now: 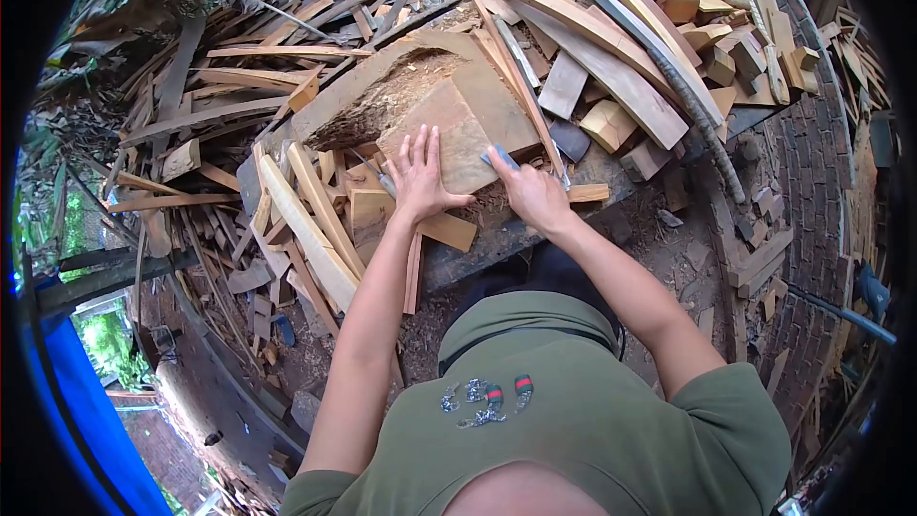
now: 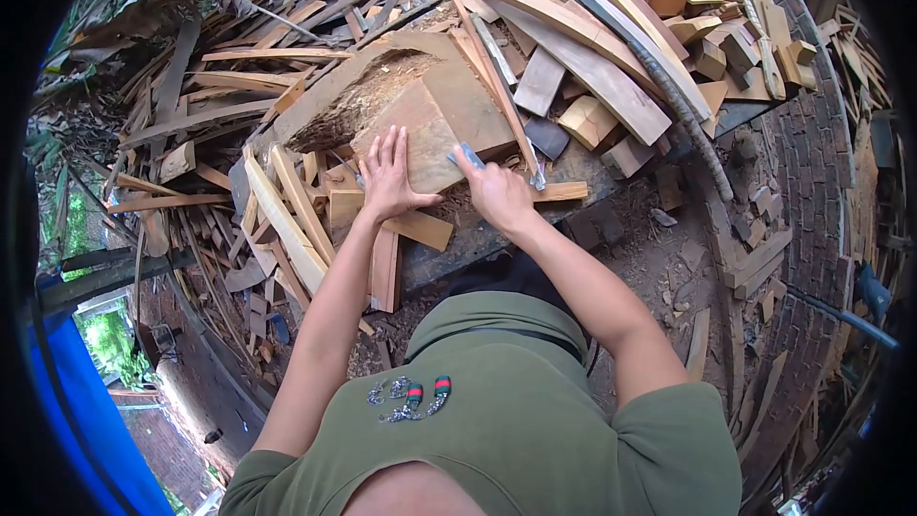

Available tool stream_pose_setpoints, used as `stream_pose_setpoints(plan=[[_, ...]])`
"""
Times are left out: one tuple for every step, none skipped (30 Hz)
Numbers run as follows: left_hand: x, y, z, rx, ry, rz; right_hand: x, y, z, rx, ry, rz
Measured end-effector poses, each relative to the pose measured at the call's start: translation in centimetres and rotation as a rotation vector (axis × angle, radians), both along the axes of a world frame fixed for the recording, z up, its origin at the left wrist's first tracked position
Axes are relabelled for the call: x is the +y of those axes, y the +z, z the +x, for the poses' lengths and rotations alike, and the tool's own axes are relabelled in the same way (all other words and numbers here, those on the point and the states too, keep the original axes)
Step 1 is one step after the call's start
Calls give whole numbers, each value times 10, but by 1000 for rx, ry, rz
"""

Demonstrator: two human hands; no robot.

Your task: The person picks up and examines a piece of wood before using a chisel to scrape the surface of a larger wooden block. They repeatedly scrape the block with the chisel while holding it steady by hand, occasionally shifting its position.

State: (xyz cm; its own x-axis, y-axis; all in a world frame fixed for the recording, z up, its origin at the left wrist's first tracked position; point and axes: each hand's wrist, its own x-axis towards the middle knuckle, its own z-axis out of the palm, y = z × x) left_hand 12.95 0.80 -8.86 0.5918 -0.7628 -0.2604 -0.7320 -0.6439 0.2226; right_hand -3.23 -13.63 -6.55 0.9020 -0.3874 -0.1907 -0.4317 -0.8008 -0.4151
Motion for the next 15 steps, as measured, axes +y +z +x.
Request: stream_pose_setpoints(plan=[[0, 0, 0, 3, 6, -5, -4, -2, 14, 1, 2, 3], [-1, 0, 0, 4, 12, 0, -8, -5, 31, -37, -15, 12], [0, 0, -1, 4, 6, 0, -10, -9, 44, -75, -32, 24], [0, 0, 0, -1, 0, -5, -13, -12, 55, -126, -20, 24], [0, 2, 1, -8, 2, -4, -13, -15, 55, -134, -18, 24], [-1, 2, 1, 12, 16, -10, -12, -13, 51, -117, -12, 13], [-1, 2, 0, 37, 30, -18, -11, -9, 44, -97, -5, 0], [-2, 2, 1, 36, 25, -19, -9, -4, 31, -97, -9, -2], [-1, 1, 1, 32, 25, -29, -4, 4, 12, -39, 0, 16], [-1, 1, 0, 31, 28, -39, -2, 8, 2, 21, 12, 34], [-2, 1, 0, 36, 29, -39, -2, 7, 1, 26, 13, 33], [-2, 3, 0, 35, 29, -10, -1, 6, -1, 29, 18, 28], [-2, 5, -1, 32, 29, 20, 0, 6, -4, 31, 23, 24], [-2, 4, -1, 35, 30, 21, -3, 4, 5, 2, 5, 41], [-1, 1, -1, 33, 31, -15, -6, -2, 20, 4, 6, 43]])
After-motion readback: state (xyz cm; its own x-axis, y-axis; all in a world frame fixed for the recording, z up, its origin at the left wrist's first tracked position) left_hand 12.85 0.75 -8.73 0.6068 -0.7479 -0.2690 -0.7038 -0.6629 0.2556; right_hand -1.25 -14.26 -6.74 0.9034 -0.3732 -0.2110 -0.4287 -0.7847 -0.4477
